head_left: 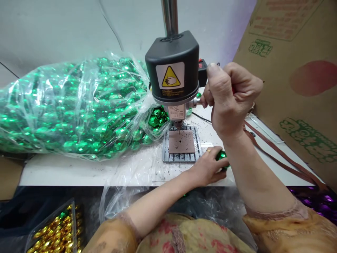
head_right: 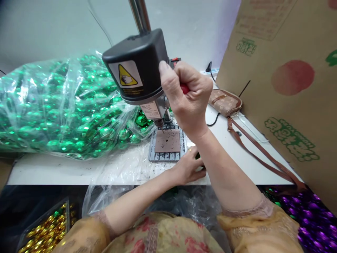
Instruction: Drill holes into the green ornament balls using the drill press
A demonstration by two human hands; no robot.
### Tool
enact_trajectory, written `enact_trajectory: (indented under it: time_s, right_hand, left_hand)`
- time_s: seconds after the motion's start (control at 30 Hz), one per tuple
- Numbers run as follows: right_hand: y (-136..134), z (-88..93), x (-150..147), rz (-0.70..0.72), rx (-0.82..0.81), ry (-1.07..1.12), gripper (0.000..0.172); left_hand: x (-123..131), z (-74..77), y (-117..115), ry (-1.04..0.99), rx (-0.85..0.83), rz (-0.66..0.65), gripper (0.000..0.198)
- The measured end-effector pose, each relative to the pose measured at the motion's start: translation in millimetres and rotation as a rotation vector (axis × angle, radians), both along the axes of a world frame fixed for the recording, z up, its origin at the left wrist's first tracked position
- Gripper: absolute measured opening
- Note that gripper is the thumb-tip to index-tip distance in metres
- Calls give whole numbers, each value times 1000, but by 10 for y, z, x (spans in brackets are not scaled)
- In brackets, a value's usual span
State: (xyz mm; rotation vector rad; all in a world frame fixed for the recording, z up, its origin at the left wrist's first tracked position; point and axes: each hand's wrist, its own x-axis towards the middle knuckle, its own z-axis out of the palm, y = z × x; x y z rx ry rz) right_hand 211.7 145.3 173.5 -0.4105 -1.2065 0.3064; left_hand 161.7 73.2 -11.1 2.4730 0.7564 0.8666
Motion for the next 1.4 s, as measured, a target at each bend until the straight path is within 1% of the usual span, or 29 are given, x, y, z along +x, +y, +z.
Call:
enact_trajectory:
  time_s: [0.07, 0.1, 0.17, 0.23, 0.27, 0.33, 0.43, 0.5, 0.67, 0.77, 0.9, 1.0, 1.07, 1.23, 1.4]
  right_hand:
    - [-7, 4, -6, 9, 16, 5, 53]
    - [-6, 4, -9, 9, 28, 2, 53]
    - [3, 5, -14, 5, 47, -4, 55]
    - [12, 7, -18, -12, 31, 0, 58]
    - [13, 9, -21, -21, 19, 8, 59]
    - [7, 15, -24, -25, 16, 26, 60]
    - [-9, 24, -25, -7, 19, 31, 59]
    - [-15, 26, -22, 5, 17, 27, 58]
    - [-25, 24, -12, -2, 13, 13, 59]
    - [-38, 28, -10, -8, -11, 1, 56]
    - [-46, 32, -18, 12, 20, 18, 53]
    - [-54, 36, -24, -4, 14, 20, 53]
    - [-60, 39, -24, -8, 9, 12, 51]
    - [-63, 32, -18, -33, -12, -6, 49]
    - [-53, 20, -19, -24, -16, 11, 51]
  left_hand:
    - [-248, 49, -176, -202, -98, 56, 33]
    - [-377, 67, -254, -319, -171, 125, 33]
    - [-629, 94, -353, -540, -324, 321, 31]
    - [-852, 117, -339, -713, -453, 521, 29]
    - [-947, 128, -290, -776, -500, 594, 30]
    - [-1096, 147, -133, -863, -554, 668, 33]
    - [-1216, 136, 137, -919, -569, 664, 39]
    - [-1242, 93, 273, -904, -554, 648, 44]
    - [-1230, -50, 471, -801, -504, 591, 58]
    - [-1219, -99, 590, -737, -467, 550, 67]
    - [-1219, -123, 741, -626, -374, 509, 66]
    - [-1221, -137, 783, -553, -327, 472, 62]
    - [-1218, -145, 774, -534, -330, 437, 60]
    - [-1198, -129, 697, -590, -448, 317, 63]
    - [-1200, -82, 635, -556, -461, 335, 62]
